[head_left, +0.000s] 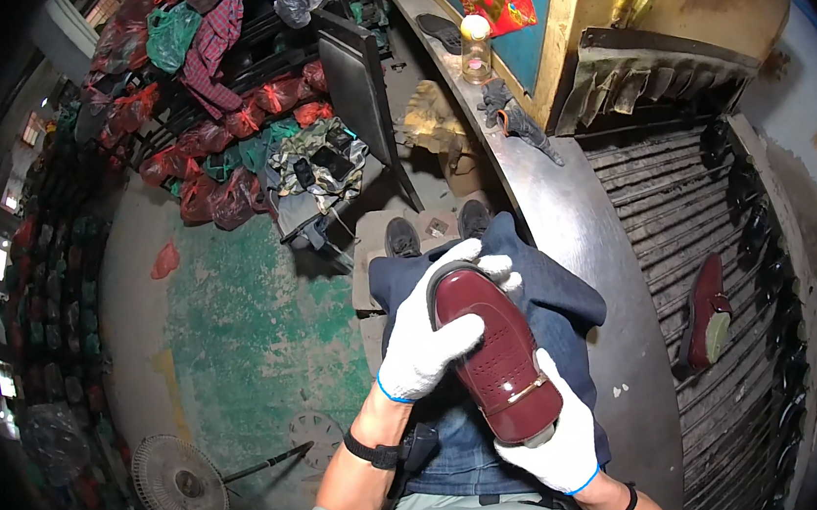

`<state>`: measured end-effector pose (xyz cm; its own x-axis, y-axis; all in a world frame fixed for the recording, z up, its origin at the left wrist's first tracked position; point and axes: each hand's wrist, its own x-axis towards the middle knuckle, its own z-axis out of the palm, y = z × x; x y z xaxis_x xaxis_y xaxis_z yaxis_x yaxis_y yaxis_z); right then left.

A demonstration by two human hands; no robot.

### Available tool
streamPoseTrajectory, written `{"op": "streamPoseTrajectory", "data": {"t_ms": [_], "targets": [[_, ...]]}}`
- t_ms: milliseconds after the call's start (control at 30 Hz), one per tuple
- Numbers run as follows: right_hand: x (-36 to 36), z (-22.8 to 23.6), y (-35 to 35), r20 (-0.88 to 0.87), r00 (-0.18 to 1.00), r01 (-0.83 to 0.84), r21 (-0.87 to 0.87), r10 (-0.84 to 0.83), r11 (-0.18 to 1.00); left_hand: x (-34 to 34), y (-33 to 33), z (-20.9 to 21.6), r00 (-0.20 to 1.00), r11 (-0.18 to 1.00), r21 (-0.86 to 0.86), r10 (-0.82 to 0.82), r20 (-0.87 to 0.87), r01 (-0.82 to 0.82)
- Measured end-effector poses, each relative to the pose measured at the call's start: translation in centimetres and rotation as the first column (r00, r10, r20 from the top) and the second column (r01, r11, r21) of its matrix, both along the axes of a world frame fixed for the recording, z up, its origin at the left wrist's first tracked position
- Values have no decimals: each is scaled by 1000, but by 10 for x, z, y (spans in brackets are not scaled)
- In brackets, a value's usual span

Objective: The person polishes a maroon leather shoe using a cloth and a brush. They repeatedly rub the shoe's surface, rotate it to access different areas, and alternate between the cloth and brush to finish the shoe.

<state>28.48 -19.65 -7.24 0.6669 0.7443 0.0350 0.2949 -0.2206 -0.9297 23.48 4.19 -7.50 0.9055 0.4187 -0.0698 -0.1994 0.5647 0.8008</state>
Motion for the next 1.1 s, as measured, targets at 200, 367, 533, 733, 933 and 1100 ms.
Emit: {"op": "streamPoseTrajectory", "data": {"t_ms": [200, 367, 533, 733, 933, 1100], "targets": [[-1, -3, 12, 63, 998, 12, -6, -12, 1000, 1, 3, -5, 997, 997, -10, 75, -7, -76], [-1, -10, 20, 110, 994, 11, 18, -12, 1000, -3, 12, 7, 977, 966, 210, 179, -113, -153], [-9, -10, 28, 164, 986, -13, 10, 11, 1000, -11, 12, 6, 926, 895, 344, 350, -141, -285], [-13, -11, 30, 149, 989, 13, 0, -12, 1000, -9, 13, 0, 935, 917, 288, 325, -142, -275], [-3, -5, 33, 91, 995, -41, -25, 43, 999, -22, 28, -8, 939, 957, 220, 241, -247, -188], [9, -9, 29, -30, 991, -134, -107, 131, 985, -42, 41, -31, 928, 947, 273, 245, -280, -168]]}}
